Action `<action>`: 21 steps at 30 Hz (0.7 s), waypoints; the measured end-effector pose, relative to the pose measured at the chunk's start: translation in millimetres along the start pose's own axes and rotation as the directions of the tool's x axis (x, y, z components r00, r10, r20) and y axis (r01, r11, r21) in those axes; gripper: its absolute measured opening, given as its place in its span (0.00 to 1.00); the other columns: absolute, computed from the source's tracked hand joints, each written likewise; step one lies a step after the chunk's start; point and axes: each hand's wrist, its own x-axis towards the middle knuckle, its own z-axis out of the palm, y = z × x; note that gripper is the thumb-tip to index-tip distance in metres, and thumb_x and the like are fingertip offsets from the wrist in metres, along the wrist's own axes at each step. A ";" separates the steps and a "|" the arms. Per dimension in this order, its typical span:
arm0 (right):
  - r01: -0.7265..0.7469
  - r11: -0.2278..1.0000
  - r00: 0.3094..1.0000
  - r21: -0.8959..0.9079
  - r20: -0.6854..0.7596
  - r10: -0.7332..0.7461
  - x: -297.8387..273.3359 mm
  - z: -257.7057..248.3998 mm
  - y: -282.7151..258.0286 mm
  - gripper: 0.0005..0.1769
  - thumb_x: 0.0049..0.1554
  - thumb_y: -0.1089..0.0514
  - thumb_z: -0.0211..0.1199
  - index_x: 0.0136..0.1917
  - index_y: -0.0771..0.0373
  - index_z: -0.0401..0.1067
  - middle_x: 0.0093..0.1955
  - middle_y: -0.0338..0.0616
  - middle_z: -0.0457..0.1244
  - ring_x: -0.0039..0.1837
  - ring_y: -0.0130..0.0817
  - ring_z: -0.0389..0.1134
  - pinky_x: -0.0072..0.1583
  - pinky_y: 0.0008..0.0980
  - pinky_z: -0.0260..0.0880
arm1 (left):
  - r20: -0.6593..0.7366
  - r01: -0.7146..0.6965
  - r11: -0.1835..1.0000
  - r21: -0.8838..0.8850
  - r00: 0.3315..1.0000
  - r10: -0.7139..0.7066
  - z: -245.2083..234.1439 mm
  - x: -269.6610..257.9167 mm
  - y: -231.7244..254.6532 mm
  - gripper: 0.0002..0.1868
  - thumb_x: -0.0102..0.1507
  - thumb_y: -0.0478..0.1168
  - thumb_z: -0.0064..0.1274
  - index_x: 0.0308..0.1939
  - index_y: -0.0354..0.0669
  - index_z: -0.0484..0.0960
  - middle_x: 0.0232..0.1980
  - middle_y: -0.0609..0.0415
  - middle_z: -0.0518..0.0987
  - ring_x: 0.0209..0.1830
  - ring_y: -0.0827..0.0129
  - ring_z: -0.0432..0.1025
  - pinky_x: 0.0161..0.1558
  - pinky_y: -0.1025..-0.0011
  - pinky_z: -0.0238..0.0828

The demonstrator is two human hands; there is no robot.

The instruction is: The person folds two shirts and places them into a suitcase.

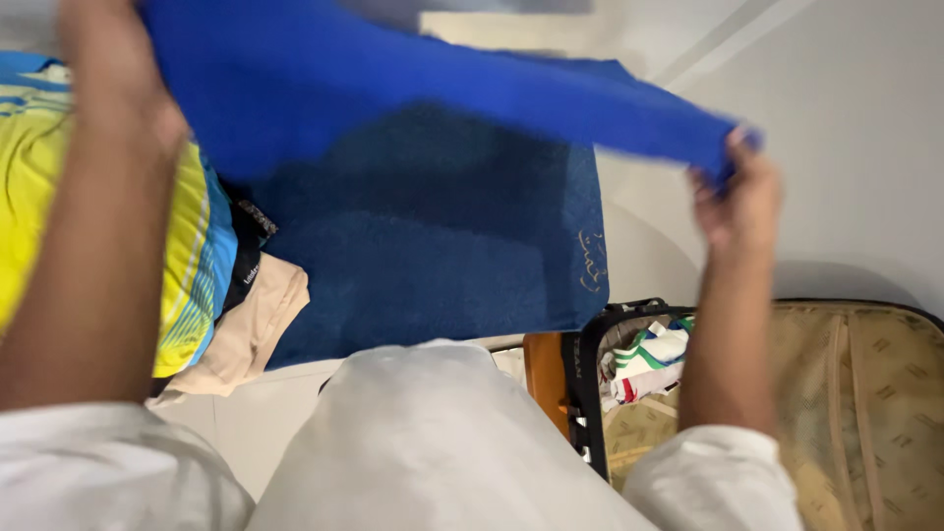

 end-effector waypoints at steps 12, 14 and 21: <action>-0.640 0.762 0.727 -0.096 -0.398 0.560 -111.9 -124.0 289.6 0.15 0.59 0.56 0.66 0.58 0.57 0.68 0.58 0.44 0.66 0.56 0.38 0.68 0.48 0.39 0.73 | -0.525 0.636 0.771 0.011 0.660 -0.537 -142.8 -186.9 -173.1 0.30 0.64 0.49 0.56 0.66 0.35 0.73 0.63 0.45 0.79 0.60 0.56 0.75 0.61 0.59 0.74; -0.625 0.780 0.737 -0.024 -0.348 0.580 -130.8 -139.8 320.7 0.13 0.59 0.58 0.65 0.57 0.60 0.69 0.55 0.44 0.67 0.54 0.38 0.70 0.48 0.39 0.74 | -0.510 0.793 0.609 0.004 0.526 -0.681 -165.5 -206.0 -189.7 0.34 0.61 0.49 0.60 0.67 0.35 0.73 0.63 0.45 0.79 0.60 0.56 0.75 0.61 0.59 0.73; -0.611 0.790 0.752 0.046 -0.276 0.598 -165.9 -151.7 349.6 0.09 0.60 0.63 0.64 0.54 0.67 0.71 0.46 0.50 0.69 0.42 0.40 0.71 0.44 0.38 0.74 | -0.408 0.843 0.480 0.241 0.537 -0.738 -192.4 -253.2 -217.9 0.36 0.57 0.40 0.64 0.68 0.37 0.70 0.64 0.47 0.78 0.61 0.59 0.74 0.61 0.62 0.71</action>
